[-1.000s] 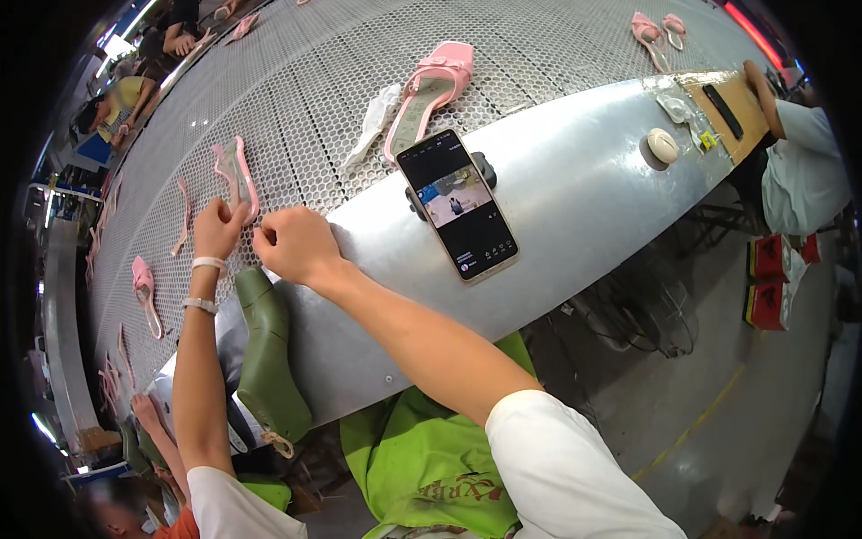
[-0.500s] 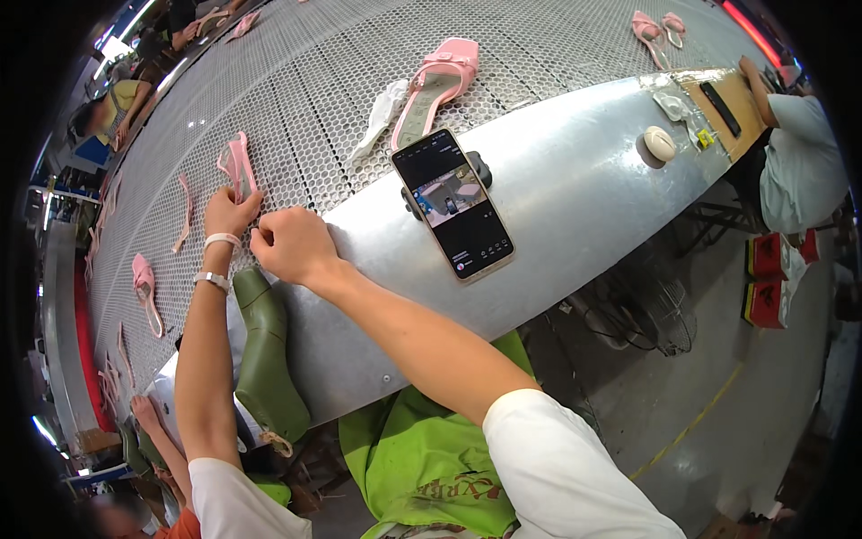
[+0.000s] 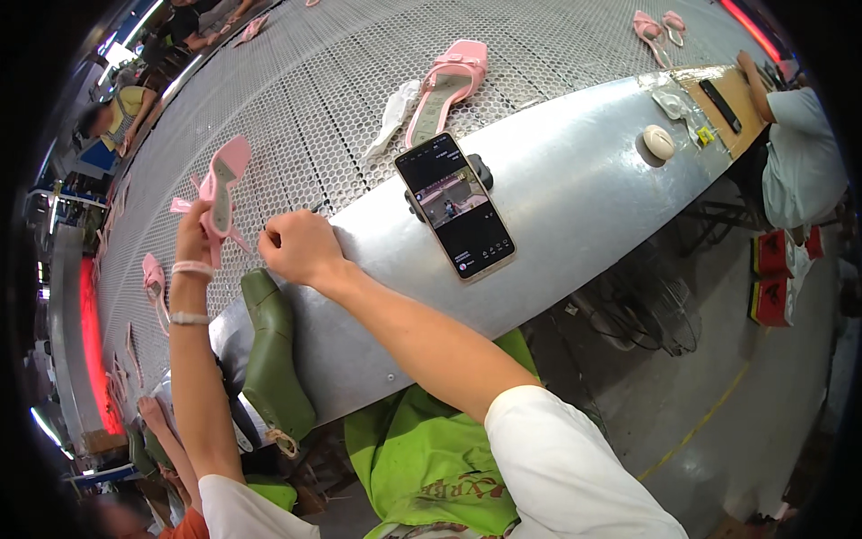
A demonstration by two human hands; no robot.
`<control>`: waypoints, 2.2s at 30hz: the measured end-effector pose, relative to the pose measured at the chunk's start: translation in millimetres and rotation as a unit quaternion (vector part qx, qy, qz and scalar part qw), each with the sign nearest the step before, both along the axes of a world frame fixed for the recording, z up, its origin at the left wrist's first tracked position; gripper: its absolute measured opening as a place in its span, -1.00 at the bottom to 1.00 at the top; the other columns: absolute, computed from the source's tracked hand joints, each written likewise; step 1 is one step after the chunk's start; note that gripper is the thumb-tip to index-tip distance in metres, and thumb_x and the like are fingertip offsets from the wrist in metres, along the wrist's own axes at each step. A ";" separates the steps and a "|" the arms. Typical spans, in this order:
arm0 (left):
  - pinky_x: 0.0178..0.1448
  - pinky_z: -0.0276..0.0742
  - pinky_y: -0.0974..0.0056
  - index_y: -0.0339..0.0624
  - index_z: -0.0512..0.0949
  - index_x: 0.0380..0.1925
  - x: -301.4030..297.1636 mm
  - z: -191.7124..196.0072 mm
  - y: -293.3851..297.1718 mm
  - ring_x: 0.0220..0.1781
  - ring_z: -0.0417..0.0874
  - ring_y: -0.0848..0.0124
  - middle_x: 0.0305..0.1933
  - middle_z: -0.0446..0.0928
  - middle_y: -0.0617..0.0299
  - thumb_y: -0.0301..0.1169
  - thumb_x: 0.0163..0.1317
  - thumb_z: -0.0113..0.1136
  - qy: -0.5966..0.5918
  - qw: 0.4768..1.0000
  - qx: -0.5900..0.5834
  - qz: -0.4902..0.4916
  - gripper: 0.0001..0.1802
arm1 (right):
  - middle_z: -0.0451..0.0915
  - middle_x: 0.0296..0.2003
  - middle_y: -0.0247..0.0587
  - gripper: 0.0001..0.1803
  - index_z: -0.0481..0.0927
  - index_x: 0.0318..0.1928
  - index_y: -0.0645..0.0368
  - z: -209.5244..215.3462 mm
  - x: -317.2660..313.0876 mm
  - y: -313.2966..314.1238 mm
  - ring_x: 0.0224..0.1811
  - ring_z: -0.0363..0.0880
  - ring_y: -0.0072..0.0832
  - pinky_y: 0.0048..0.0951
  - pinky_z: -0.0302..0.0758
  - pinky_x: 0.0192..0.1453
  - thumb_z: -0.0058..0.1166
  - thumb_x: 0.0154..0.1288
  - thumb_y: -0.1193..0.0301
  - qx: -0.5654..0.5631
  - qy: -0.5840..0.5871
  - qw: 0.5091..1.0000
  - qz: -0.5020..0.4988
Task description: The person assembles pink slippers by attaching straps to green foam soles. They repeatedly pick up a sole and a strap, align the strap over the sole, and press it into place. The process is repeated for multiple units, with finished slippers placed on a metal mesh table.
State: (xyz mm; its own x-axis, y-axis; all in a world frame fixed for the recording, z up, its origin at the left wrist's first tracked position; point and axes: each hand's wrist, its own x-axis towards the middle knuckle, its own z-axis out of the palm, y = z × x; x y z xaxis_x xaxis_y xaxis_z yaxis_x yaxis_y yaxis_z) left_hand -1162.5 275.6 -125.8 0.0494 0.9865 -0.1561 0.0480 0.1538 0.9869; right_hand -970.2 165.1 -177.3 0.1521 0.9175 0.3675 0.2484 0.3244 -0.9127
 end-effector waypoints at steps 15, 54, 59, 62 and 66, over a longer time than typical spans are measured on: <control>-0.34 0.71 0.23 -0.43 0.36 -0.06 -9.3 81.3 -256.2 -0.30 0.66 0.12 -0.01 0.49 -0.31 -0.27 0.08 0.26 -0.119 0.976 0.176 -0.036 -0.47 | 0.60 -0.22 -0.20 -0.71 0.60 -0.13 0.19 27.9 5.5 -37.4 -0.25 0.53 -0.46 -0.38 0.45 -0.20 0.15 0.23 0.28 0.050 0.104 0.938 0.326; -0.37 0.33 0.45 -0.38 0.52 -0.22 11.9 -17.6 -296.5 -0.43 0.43 0.58 -0.36 0.54 0.27 -0.46 0.01 0.37 0.263 0.944 0.143 0.137 -0.66 | 0.48 0.06 -0.07 -0.48 0.20 0.28 0.26 -7.2 34.2 -228.8 -0.02 0.57 -0.44 -0.37 0.51 0.07 -0.01 0.37 0.39 -0.303 0.397 0.810 0.308; -0.08 0.46 0.39 -0.48 0.43 -0.03 21.4 -17.0 -340.3 -0.19 0.57 0.44 -0.15 0.55 0.15 -0.34 0.03 0.39 -0.048 0.968 0.159 0.185 -0.43 | 0.42 0.11 -0.06 -0.33 0.06 0.35 0.22 -7.9 27.3 -230.7 0.06 0.51 -0.42 -0.32 0.45 0.17 0.02 0.36 0.26 -0.251 0.424 0.829 0.265; -0.08 0.53 0.30 -0.53 0.44 -0.05 38.7 -15.0 -381.3 -0.20 0.62 0.33 -0.20 0.59 0.09 -0.23 -0.02 0.41 0.043 0.975 0.152 0.158 -0.36 | 0.40 0.11 -0.05 -0.20 0.03 0.36 0.21 3.2 19.7 -228.0 0.05 0.51 -0.39 -0.30 0.45 0.18 0.10 0.29 0.12 -0.241 0.493 0.802 0.237; -0.16 0.57 0.30 -0.48 0.55 -0.05 59.5 -8.3 -403.1 -0.30 0.68 0.33 -0.25 0.64 -0.03 -0.25 -0.14 0.46 0.259 0.952 0.161 0.008 -0.34 | 0.48 -0.02 -0.10 -0.22 0.26 0.22 0.26 3.1 13.0 -233.2 -0.07 0.56 -0.40 -0.35 0.52 0.06 0.19 0.18 0.00 -0.265 0.500 0.790 0.234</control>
State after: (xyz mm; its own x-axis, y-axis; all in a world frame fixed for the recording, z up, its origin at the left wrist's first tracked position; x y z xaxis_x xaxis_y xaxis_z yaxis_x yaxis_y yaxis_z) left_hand -1103.0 -127.5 -134.1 0.0330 0.9874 0.1547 0.5417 -0.1477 0.8275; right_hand -957.3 -68.1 -174.3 -0.2785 0.9442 -0.1760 -0.7179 -0.3263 -0.6149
